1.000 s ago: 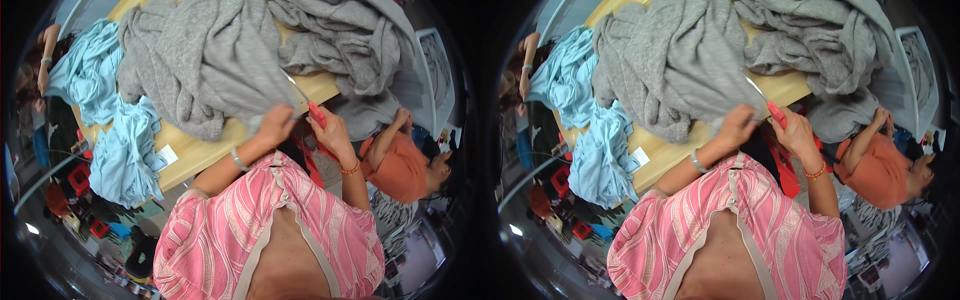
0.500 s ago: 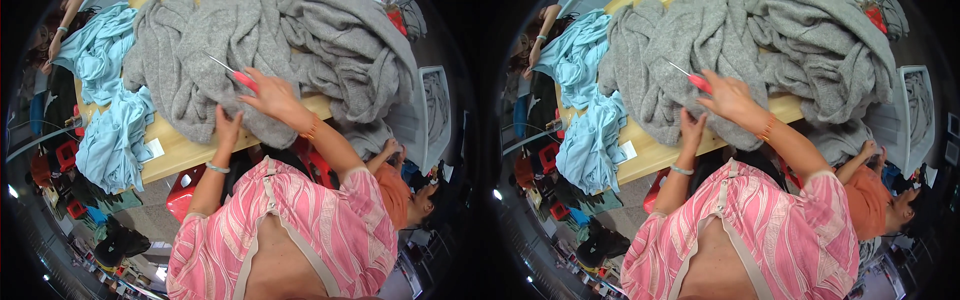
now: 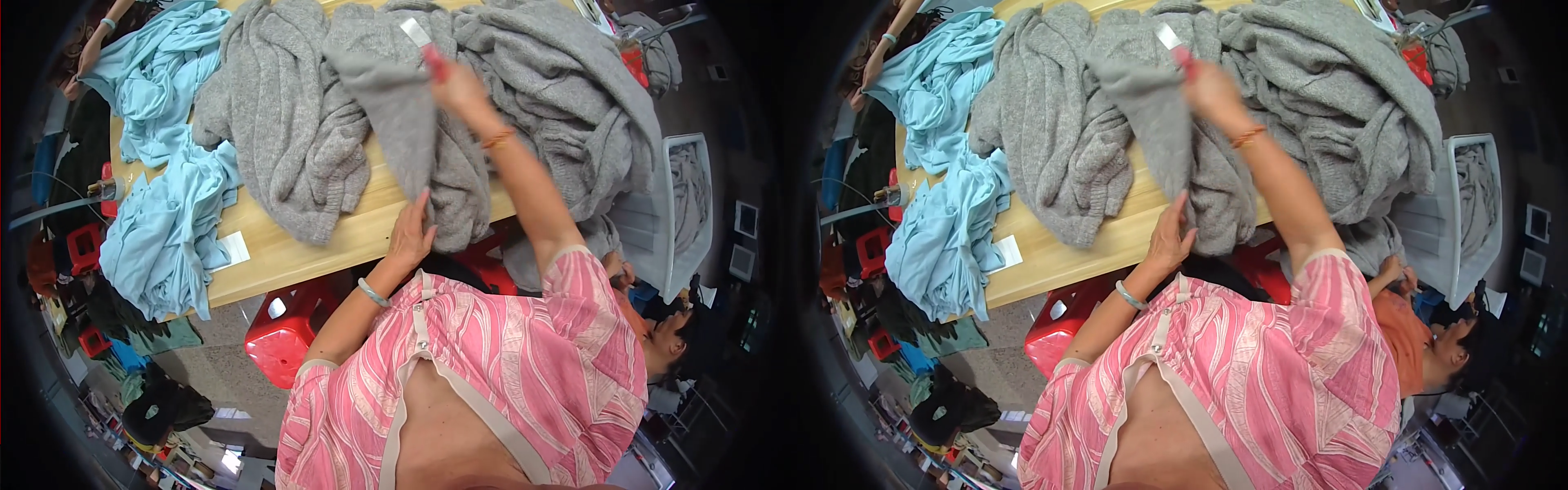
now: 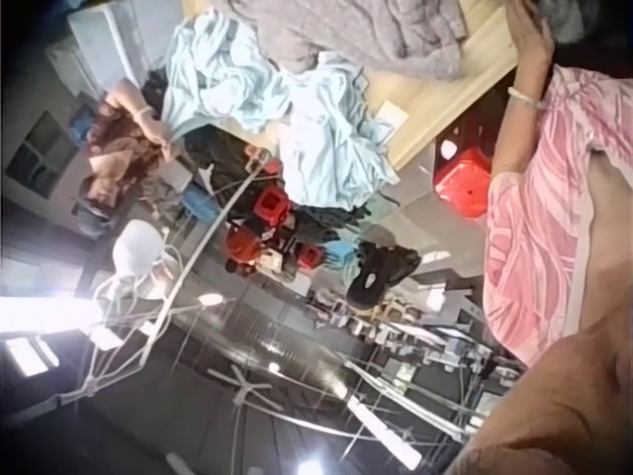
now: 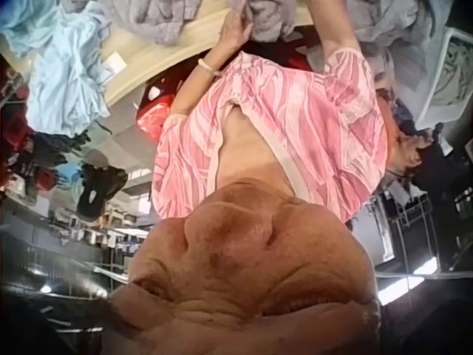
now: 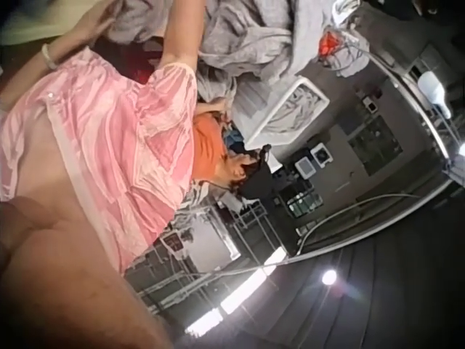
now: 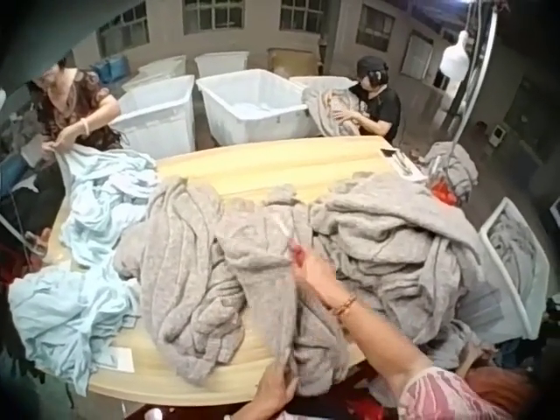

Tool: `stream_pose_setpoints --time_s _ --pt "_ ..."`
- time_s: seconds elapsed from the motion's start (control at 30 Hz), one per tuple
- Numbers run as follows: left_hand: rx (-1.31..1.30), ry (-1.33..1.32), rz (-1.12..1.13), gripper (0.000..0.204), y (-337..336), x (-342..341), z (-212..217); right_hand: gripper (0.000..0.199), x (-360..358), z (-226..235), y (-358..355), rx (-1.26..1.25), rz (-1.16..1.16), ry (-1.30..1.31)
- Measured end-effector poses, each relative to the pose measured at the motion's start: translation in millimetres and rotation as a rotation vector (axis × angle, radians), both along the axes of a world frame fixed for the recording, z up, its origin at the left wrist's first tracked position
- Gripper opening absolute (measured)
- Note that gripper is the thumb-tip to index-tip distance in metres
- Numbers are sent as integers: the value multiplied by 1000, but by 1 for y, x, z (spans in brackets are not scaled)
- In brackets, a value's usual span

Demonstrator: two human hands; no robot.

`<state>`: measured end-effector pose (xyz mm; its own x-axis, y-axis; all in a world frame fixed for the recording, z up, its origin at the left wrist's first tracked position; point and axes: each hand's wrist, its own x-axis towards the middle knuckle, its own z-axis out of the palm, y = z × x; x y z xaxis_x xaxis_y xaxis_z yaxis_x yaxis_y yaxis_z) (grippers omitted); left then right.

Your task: The person is trimming excess threads and cutting pieces from grey garments using scissors at a workbench in a factory setting.

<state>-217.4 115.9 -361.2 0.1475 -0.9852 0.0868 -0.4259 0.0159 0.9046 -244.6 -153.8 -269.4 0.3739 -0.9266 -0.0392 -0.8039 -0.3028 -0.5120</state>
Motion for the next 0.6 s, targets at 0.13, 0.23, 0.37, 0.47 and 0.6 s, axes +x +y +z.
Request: stream_pose_setpoints --time_s 0.13,0.23,0.37,0.47,0.6 --pt "-15 91 278 89 -15 -11 -10 22 -114 51 -38 -301 -229 55" --pt "131 432 404 90 -34 -24 -39 24 -187 39 -32 -424 -345 244" --pt "233 767 279 79 -66 -27 -30 23 -221 27 11 -362 -420 308" --pt "-47 20 344 76 -80 -36 6 24 -221 19 27 -240 -443 233" --pt "-282 -158 279 79 -100 -43 30 21 -213 11 25 -174 -433 264"
